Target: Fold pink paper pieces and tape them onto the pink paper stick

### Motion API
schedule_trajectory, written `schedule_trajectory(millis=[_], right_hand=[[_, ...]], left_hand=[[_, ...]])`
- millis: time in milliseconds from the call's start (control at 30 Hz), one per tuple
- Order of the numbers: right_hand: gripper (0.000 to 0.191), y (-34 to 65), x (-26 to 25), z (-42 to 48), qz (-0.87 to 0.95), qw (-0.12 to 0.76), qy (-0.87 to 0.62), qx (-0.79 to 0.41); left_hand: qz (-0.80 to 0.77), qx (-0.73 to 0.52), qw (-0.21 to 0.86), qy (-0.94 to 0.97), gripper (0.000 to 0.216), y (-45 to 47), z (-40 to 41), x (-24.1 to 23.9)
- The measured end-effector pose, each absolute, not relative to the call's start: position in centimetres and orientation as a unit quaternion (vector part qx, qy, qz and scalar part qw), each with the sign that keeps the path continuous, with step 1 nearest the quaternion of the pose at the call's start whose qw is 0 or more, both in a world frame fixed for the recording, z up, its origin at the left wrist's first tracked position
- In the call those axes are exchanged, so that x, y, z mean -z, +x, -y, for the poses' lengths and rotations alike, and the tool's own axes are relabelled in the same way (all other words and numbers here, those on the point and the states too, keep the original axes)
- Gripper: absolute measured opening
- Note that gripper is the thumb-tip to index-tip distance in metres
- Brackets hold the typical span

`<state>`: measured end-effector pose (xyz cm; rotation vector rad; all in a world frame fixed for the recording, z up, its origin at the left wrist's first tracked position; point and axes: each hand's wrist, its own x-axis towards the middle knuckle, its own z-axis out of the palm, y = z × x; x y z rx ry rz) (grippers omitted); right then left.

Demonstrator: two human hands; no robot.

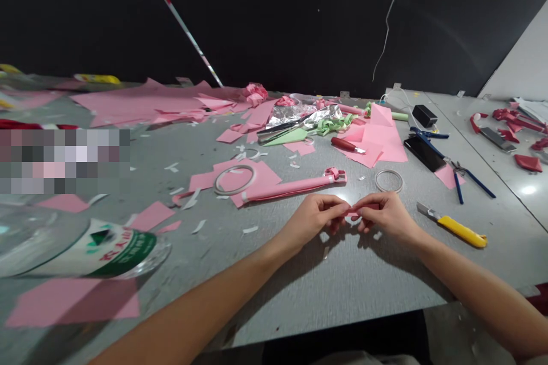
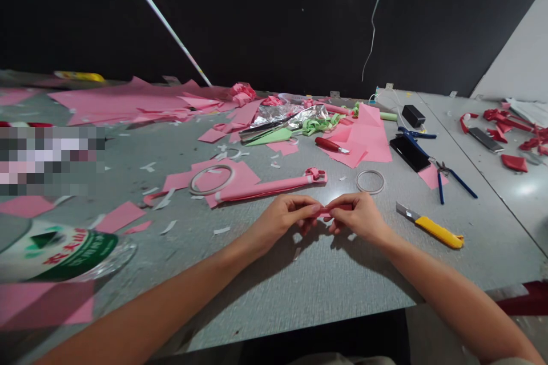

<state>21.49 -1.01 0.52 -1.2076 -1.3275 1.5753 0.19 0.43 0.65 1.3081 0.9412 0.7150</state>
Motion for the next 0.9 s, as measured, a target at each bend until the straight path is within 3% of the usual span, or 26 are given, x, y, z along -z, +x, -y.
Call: schedule_trajectory(millis=[367,633,900], right_hand=[[0.039,21.9,-0.3,0.8,0.513,0.348,-0.457,-0.638],[0.031,21.7,-0.4,0.8,0.508,0.368,-0.464,-0.625],[0.038,22.0,-0.3,0.6,0.516,0.381,-0.46,-0.613]], left_hand=[[-0.416,-0.331,0.602,0.595,0.028,0.1,-0.8,-0.4],[-0.394,-0.333,0.617,0.594,0.033,0.3,-0.8,0.0],[-0.391,-0.305,0.617,0.611,0.035,-0.5,-1.4,0.1]])
